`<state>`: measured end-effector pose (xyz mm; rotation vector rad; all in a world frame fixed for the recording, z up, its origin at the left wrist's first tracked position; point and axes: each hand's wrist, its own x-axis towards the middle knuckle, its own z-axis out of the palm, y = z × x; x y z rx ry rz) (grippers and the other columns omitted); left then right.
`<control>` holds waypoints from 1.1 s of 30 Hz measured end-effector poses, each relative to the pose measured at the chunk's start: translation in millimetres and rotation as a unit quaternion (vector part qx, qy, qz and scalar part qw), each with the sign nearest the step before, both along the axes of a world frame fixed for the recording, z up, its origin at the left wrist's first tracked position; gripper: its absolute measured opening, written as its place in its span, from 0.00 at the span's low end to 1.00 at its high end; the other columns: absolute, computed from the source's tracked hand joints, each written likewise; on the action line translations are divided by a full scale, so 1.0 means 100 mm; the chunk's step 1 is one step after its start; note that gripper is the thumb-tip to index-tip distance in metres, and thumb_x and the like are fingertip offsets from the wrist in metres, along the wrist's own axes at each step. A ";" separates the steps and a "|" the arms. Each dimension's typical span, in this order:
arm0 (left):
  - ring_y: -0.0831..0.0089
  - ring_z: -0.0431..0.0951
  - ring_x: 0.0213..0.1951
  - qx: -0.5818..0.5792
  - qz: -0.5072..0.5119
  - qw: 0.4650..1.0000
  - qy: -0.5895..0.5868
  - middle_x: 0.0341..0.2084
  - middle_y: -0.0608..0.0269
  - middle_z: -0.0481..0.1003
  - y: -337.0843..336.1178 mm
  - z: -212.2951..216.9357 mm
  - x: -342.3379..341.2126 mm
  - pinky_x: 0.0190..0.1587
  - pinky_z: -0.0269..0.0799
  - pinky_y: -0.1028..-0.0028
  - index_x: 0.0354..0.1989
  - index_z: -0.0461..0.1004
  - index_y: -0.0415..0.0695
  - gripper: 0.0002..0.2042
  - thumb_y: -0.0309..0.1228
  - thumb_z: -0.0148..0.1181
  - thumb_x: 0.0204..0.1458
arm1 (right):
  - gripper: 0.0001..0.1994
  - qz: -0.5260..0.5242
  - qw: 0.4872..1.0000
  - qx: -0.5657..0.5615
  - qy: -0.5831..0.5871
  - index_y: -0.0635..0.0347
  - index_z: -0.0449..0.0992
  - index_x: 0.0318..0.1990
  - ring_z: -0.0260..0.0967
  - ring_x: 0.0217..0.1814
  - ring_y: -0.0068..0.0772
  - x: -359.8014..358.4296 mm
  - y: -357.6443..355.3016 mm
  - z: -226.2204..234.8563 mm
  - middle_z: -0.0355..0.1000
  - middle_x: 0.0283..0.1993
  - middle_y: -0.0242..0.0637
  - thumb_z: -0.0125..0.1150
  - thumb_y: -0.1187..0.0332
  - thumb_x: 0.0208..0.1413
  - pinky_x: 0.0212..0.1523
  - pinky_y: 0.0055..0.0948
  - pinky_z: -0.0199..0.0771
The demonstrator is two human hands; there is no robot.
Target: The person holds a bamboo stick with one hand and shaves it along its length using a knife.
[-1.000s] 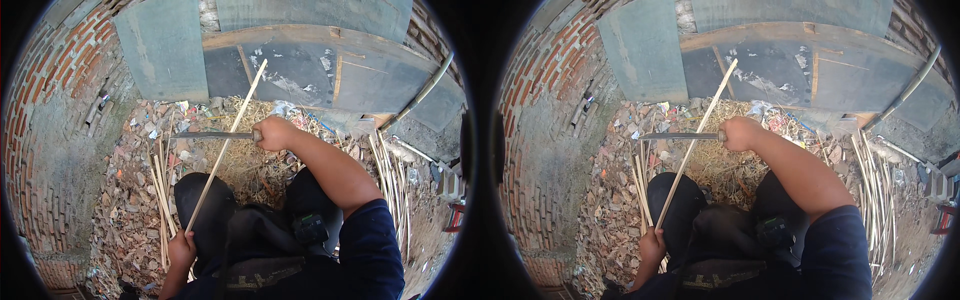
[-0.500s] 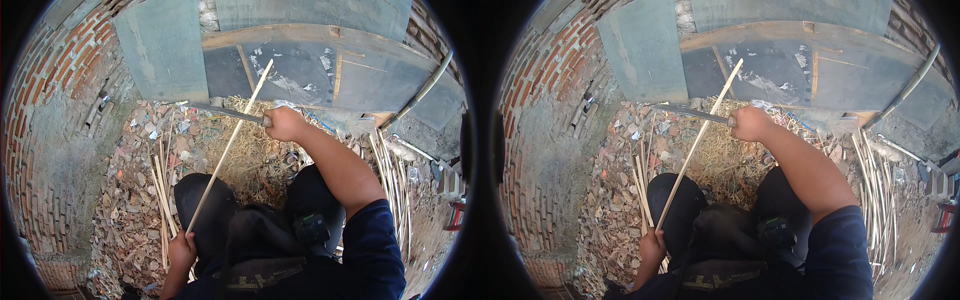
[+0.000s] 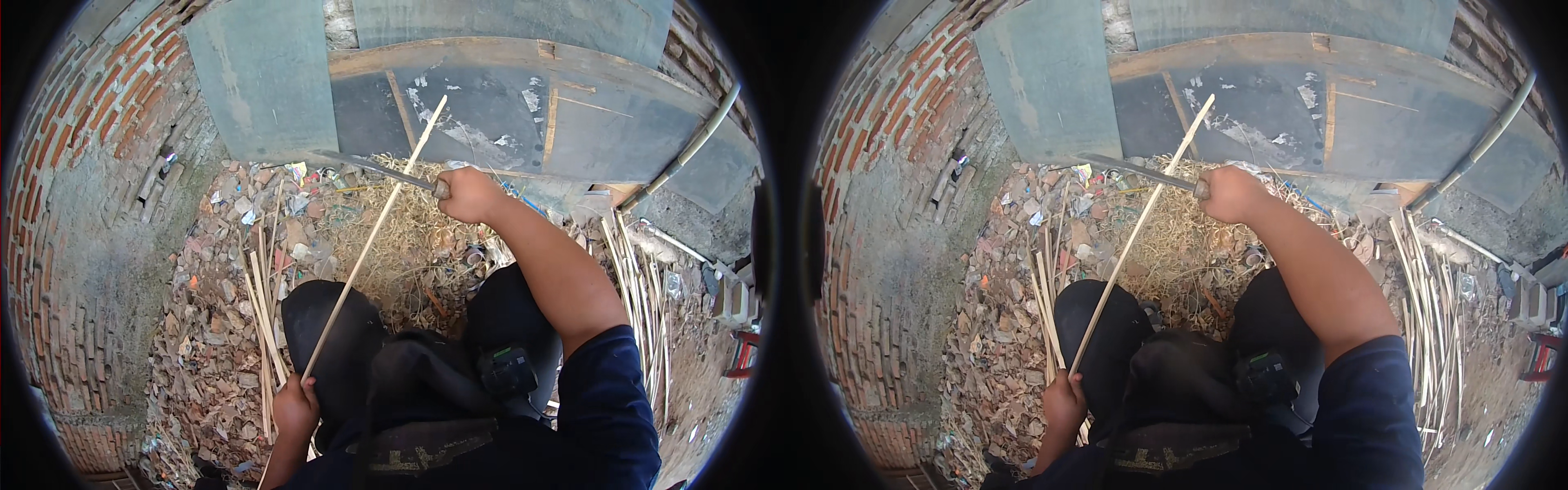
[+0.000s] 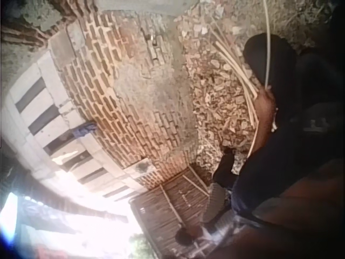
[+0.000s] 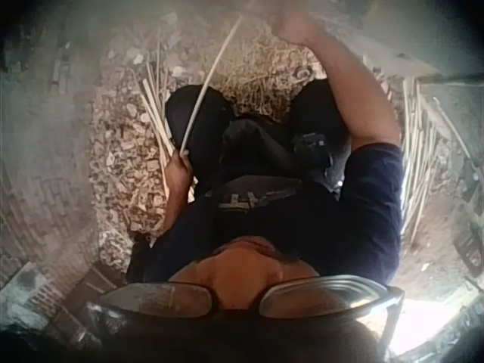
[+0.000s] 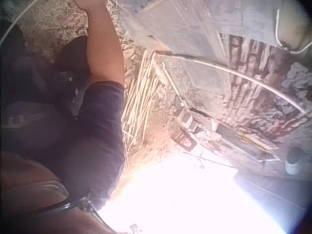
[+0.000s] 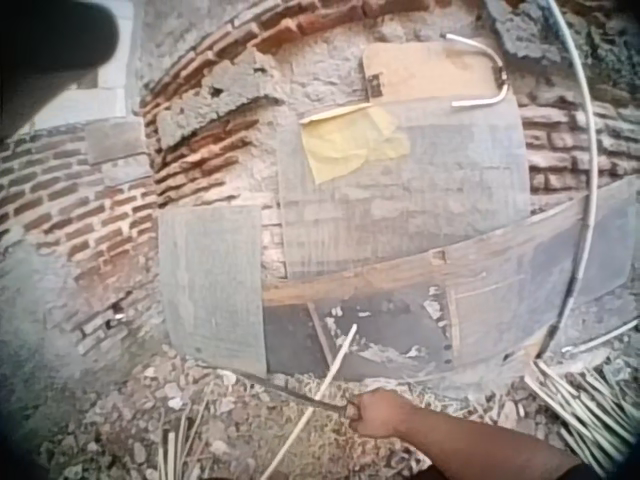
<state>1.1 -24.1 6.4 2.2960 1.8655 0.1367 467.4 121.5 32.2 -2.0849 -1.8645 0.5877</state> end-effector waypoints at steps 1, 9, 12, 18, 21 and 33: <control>0.40 0.76 0.23 -0.004 0.017 1.000 0.000 0.19 0.43 0.74 -0.03 0.00 0.01 0.25 0.68 0.48 0.32 0.69 0.41 0.13 0.38 0.55 0.63 | 0.14 0.019 1.000 -0.002 0.011 0.57 0.79 0.41 0.78 0.44 0.53 -0.10 -0.05 0.10 0.79 0.38 0.49 0.62 0.64 0.46 0.47 0.48 0.78; 0.40 0.76 0.23 0.037 -0.009 0.999 -0.010 0.18 0.44 0.74 -0.04 -0.11 -0.04 0.25 0.68 0.48 0.32 0.70 0.41 0.12 0.38 0.57 0.62 | 0.13 -0.039 0.999 0.018 -0.022 0.58 0.79 0.41 0.78 0.45 0.53 0.23 0.00 0.11 0.79 0.39 0.48 0.61 0.65 0.47 0.48 0.48 0.78; 0.40 0.76 0.23 0.037 -0.011 0.999 -0.004 0.19 0.44 0.74 0.03 -0.11 -0.04 0.26 0.69 0.48 0.32 0.70 0.41 0.12 0.37 0.58 0.61 | 0.13 -0.046 0.998 0.031 -0.029 0.57 0.79 0.42 0.77 0.46 0.53 0.36 0.02 -0.12 0.80 0.40 0.48 0.60 0.65 0.48 0.49 0.48 0.77; 0.40 0.76 0.24 0.031 0.012 0.999 0.012 0.20 0.44 0.74 -0.07 -0.11 -0.06 0.26 0.69 0.48 0.32 0.71 0.41 0.12 0.38 0.58 0.61 | 0.12 0.078 0.992 -0.008 -0.101 0.55 0.80 0.41 0.79 0.45 0.50 -0.28 -0.14 0.38 0.80 0.38 0.46 0.62 0.64 0.48 0.47 0.46 0.78; 0.40 0.76 0.24 0.051 0.003 0.999 0.009 0.20 0.45 0.74 -0.05 -0.12 -0.05 0.26 0.69 0.48 0.32 0.71 0.42 0.12 0.38 0.58 0.61 | 0.13 0.150 0.975 -0.035 -0.162 0.54 0.80 0.42 0.78 0.46 0.51 -0.17 -0.10 0.42 0.80 0.39 0.45 0.62 0.64 0.48 0.48 0.47 0.78; 0.39 0.76 0.26 0.024 -0.014 1.000 -0.012 0.22 0.43 0.75 -0.01 -0.09 -0.09 0.27 0.69 0.47 0.32 0.68 0.41 0.12 0.36 0.58 0.61 | 0.18 0.028 0.994 0.028 -0.098 0.51 0.79 0.48 0.78 0.46 0.54 0.28 -0.11 0.12 0.80 0.40 0.48 0.62 0.63 0.47 0.49 0.48 0.78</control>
